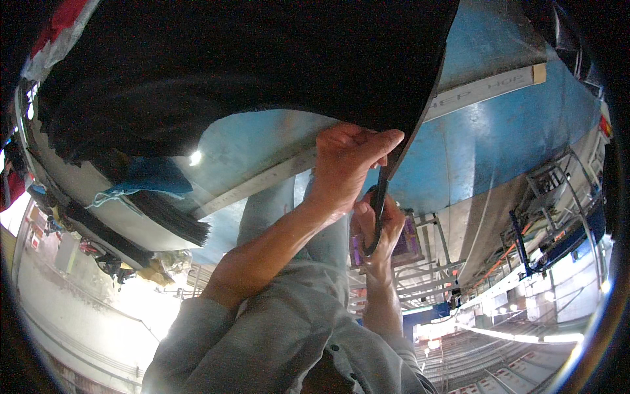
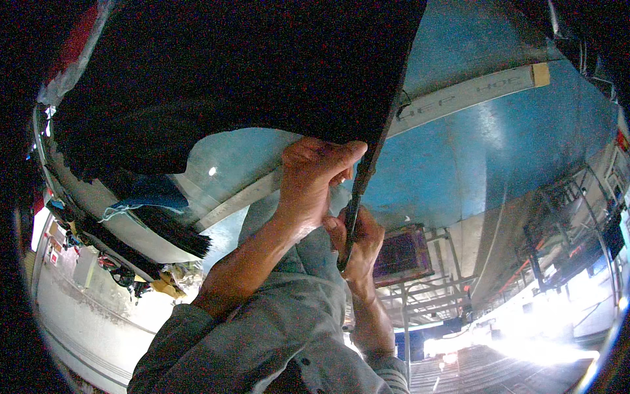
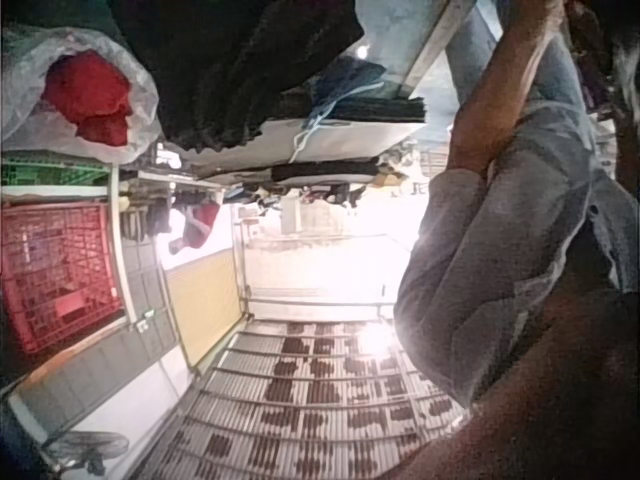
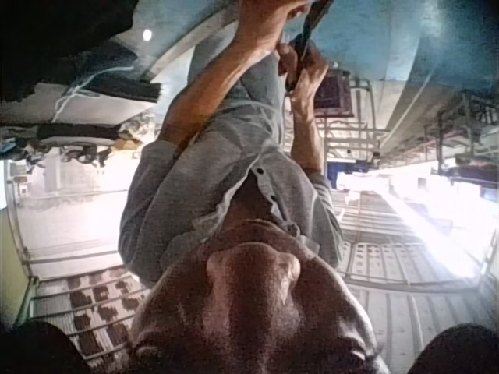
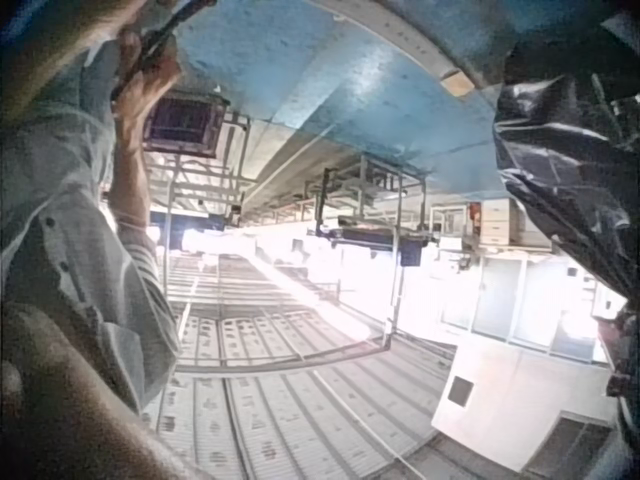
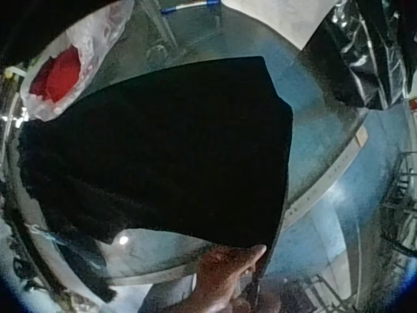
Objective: The person uses large shears to cut a piece of black fabric on a table. After cutting, the person picks up the fabric, unfolds it, and places it on a metal rack alongside other similar pieces.
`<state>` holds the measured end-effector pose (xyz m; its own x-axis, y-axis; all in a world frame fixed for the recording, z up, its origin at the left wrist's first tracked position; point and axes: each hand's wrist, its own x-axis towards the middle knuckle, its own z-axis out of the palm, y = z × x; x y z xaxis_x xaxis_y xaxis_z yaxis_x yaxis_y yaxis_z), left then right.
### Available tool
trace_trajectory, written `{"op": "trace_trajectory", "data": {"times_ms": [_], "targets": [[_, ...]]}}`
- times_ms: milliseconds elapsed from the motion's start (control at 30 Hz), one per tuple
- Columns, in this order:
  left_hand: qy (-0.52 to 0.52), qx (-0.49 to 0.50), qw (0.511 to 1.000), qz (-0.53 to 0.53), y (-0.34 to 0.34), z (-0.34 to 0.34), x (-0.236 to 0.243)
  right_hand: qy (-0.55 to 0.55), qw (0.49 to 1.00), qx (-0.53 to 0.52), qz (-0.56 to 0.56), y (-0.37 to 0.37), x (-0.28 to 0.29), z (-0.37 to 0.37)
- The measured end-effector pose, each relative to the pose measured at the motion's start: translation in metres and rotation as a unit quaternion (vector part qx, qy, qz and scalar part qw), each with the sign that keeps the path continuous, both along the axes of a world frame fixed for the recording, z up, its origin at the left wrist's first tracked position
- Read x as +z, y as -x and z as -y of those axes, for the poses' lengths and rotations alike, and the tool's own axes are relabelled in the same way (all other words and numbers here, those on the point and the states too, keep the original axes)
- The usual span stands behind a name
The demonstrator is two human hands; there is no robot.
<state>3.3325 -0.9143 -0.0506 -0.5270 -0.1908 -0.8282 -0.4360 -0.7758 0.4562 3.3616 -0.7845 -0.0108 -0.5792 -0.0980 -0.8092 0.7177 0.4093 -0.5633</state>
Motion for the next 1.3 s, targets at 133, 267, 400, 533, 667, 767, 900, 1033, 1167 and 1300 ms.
{"op": "trace_trajectory", "data": {"times_ms": [133,267,400,533,667,767,900,1033,1167,1300], "targets": [[-0.002,-0.003,1.0,-0.006,-0.001,0.0,-0.001,0.006,1.0,-0.022,0.014,0.001,0.002,0.002],[0.003,0.046,0.999,-0.014,0.007,-0.003,0.004,0.018,0.998,-0.054,0.023,-0.002,0.001,0.003],[0.005,0.056,0.998,-0.016,0.007,-0.005,0.003,0.012,0.999,-0.038,0.016,-0.002,0.001,0.001],[0.006,0.036,0.999,-0.007,0.005,-0.004,0.002,0.01,0.999,-0.034,0.02,0.0,0.002,0.001],[0.005,0.046,0.999,-0.002,0.005,-0.005,0.002,0.044,0.997,-0.058,0.031,-0.003,0.0,-0.003],[-0.013,0.059,0.998,0.008,0.007,-0.006,0.002,0.094,0.993,-0.06,0.022,-0.006,-0.003,-0.012],[-0.011,0.061,0.998,0.002,0.005,-0.007,0.0,0.113,0.991,-0.058,0.031,-0.006,0.0,-0.011],[0.002,0.067,0.998,0.001,0.006,-0.007,0.001,0.1,0.994,-0.038,0.027,-0.001,0.001,-0.012],[0.001,0.053,0.999,0.001,0.008,-0.005,0.004,0.093,0.995,-0.02,0.016,0.007,-0.001,-0.013],[0.012,0.036,0.999,-0.016,0.007,-0.003,0.004,0.085,0.996,-0.017,0.008,0.012,-0.003,-0.009]]}}
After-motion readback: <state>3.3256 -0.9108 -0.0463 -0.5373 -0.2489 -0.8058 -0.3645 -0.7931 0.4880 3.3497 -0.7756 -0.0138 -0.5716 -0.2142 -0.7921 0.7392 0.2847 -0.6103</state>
